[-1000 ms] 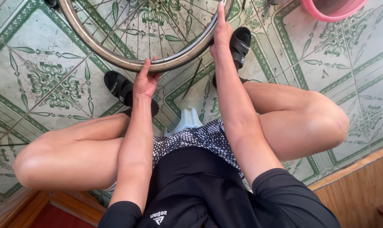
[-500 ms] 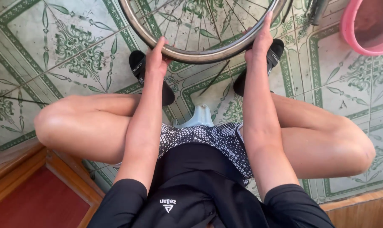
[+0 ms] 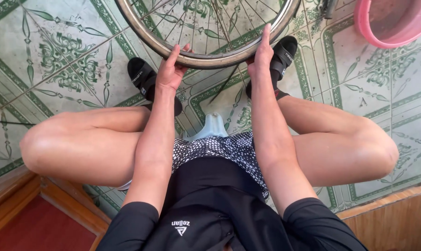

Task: The person removes a tire from a bicycle wheel by hand, sets the tire aside, and picks up a bucket of water. They then pull a section of an inner tube through the wheel rim and submerge it in the water to check for leaks.

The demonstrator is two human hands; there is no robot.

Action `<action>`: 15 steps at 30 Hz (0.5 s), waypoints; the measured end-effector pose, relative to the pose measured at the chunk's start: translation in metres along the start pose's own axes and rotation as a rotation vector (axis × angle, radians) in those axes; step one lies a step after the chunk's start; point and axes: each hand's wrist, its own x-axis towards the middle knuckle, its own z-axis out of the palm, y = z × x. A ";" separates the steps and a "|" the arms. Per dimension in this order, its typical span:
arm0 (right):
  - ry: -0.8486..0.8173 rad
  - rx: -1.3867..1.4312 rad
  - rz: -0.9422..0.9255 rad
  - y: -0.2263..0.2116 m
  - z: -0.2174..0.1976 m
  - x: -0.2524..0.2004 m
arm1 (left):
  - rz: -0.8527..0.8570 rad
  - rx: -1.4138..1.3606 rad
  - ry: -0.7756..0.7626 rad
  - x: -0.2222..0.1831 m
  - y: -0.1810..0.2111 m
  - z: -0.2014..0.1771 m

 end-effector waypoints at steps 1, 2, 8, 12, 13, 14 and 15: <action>-0.021 0.068 0.032 -0.003 0.001 0.000 | 0.000 -0.002 -0.024 -0.002 0.002 0.004; -0.042 0.136 0.065 -0.006 0.002 -0.001 | 0.001 -0.005 -0.048 -0.005 0.004 0.009; -0.091 0.277 0.046 -0.018 0.020 -0.008 | -0.058 -0.076 -0.015 0.008 -0.015 -0.009; -0.015 0.269 -0.025 -0.018 0.028 -0.013 | -0.073 -0.075 0.094 0.011 -0.012 0.002; 0.040 0.244 -0.012 -0.021 0.032 -0.013 | -0.033 -0.086 0.130 0.017 -0.014 -0.004; 0.096 0.218 0.002 -0.023 0.035 -0.014 | 0.007 -0.097 0.165 0.023 -0.014 -0.011; 0.096 0.215 0.005 -0.021 0.033 -0.012 | 0.008 -0.099 0.170 0.027 -0.010 -0.006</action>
